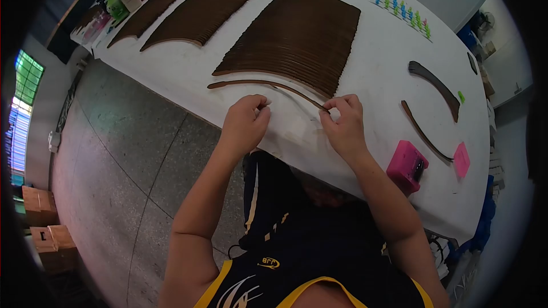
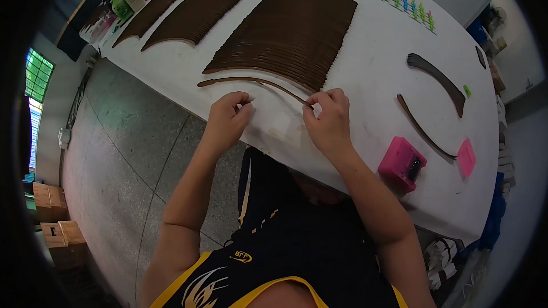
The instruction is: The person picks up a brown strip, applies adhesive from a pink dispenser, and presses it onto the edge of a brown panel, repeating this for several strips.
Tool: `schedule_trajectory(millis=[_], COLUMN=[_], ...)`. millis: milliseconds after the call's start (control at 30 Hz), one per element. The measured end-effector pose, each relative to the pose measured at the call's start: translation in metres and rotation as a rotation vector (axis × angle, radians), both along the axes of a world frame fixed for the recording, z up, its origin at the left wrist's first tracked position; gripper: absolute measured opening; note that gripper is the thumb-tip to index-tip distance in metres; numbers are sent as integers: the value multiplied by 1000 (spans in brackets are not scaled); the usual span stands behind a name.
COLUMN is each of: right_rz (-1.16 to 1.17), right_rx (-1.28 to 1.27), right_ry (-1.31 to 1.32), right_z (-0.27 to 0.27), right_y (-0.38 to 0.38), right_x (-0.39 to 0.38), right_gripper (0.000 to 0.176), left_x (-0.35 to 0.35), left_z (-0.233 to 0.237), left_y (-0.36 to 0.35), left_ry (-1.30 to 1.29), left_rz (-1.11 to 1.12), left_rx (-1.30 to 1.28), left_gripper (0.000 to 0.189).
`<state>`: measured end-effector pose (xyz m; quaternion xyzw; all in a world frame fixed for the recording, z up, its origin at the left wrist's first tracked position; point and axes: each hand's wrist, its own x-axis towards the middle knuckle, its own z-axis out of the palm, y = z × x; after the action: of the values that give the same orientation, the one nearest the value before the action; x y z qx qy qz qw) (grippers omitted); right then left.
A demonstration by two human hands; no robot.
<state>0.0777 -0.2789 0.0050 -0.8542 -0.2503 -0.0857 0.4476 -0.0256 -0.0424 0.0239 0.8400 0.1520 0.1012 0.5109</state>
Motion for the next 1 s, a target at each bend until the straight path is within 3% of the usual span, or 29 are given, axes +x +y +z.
schedule_trajectory(millis=[33,67,133,300,467,667,1000], right_rz=[-23,-46,-59,-105,78,49,18], right_rx=[-63,-127,-156,-124,-309,-437,-476], right_ry=[-38,-73,-62,-94,-216,-176,-104], right_z=[-1,-3,-5,-3,4,9,7], right_y=[2,3,6,-1,-16,-12,-5], right_x=[0,0,3,-7,-34,-36,-28], right_gripper=[12,12,14,23,41,55,63], left_x=[0,2,5,13,16,22,30], left_z=[-5,-10,-15,-17,-18,-18,-18], left_y=[-1,0,4,5,4,6,8], left_ry=[-143,-144,-322,-263,-282,-258,-270], left_rz=[26,20,27,-17,-23,-26,-29], left_rx=[404,402,736,799,830,845,846], left_gripper=[18,18,25,28,29,31,34])
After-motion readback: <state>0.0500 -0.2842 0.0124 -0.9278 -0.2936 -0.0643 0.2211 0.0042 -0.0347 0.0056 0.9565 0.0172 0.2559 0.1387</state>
